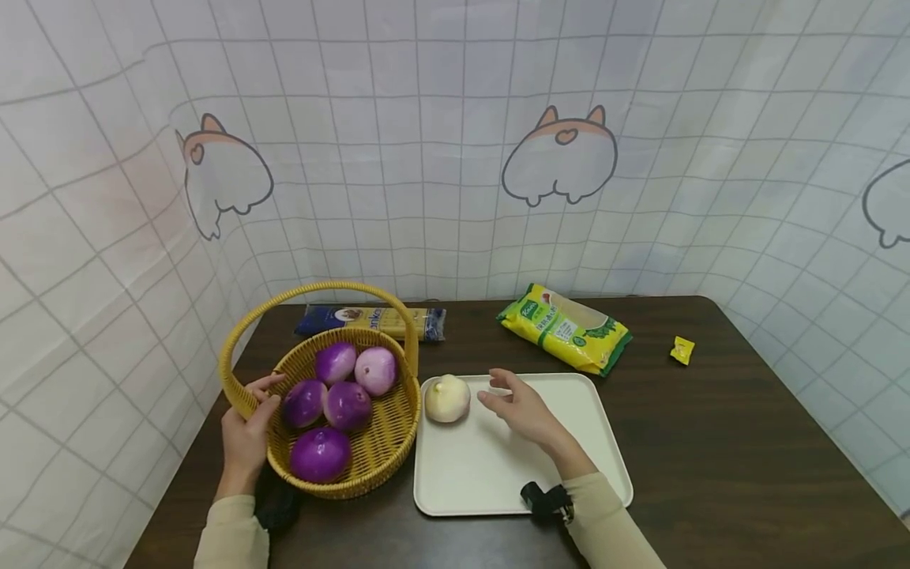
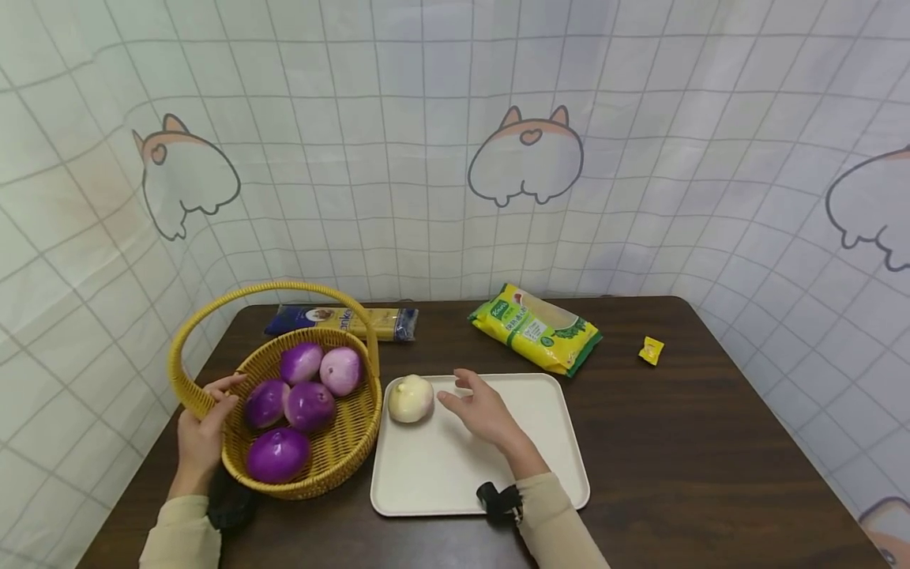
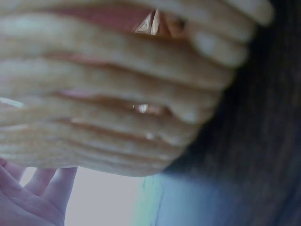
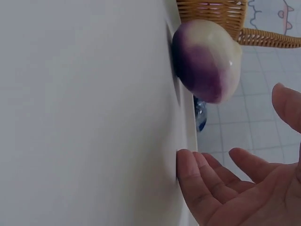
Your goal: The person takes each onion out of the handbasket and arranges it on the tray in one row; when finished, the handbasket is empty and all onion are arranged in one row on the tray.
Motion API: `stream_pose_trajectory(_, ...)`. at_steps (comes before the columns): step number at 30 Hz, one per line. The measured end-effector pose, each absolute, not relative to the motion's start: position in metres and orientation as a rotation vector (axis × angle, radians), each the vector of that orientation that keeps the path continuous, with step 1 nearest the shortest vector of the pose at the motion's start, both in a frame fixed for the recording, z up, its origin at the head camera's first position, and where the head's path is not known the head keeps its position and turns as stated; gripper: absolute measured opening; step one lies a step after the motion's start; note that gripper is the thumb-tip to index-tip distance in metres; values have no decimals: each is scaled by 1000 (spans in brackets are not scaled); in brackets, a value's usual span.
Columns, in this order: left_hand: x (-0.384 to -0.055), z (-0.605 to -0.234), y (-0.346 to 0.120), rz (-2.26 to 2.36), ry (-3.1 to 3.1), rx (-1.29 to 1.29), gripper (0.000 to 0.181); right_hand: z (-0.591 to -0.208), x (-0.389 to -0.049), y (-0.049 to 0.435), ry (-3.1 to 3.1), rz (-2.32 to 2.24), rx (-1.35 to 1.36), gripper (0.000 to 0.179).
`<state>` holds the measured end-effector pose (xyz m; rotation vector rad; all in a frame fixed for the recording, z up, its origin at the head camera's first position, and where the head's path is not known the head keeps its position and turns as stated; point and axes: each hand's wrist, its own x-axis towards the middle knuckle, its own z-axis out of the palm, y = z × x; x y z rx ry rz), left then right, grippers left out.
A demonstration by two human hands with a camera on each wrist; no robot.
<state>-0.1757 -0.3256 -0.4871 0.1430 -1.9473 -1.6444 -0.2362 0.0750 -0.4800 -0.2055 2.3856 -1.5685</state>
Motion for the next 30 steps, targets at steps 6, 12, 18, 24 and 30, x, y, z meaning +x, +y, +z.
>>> stream_pose_trajectory(6, -174, -488, -327, -1660, -1949, 144, 15, -480, -236, 70, 2447, -1607, -154, 57)
stream_pose_trajectory(12, -175, -487, -326, -1636, -1950, 122, 14, -475, -231, 52, 2596, -1798, -216, 32)
stream_pose_trajectory(18, -176, -490, -327, -1628, -1947, 103, 13, -470, -217, 27, 2575, -1987, -477, 22)
stream_pose_trajectory(24, -175, -492, -327, -1630, -1967, 134, 14, -444, -188, -1, 2508, -2040, -638, 15)
stream_pose_trajectory(30, -176, -489, -326, -1594, -1985, 138, 14, -459, -184, -28, 2519, -2023, -850, 14)
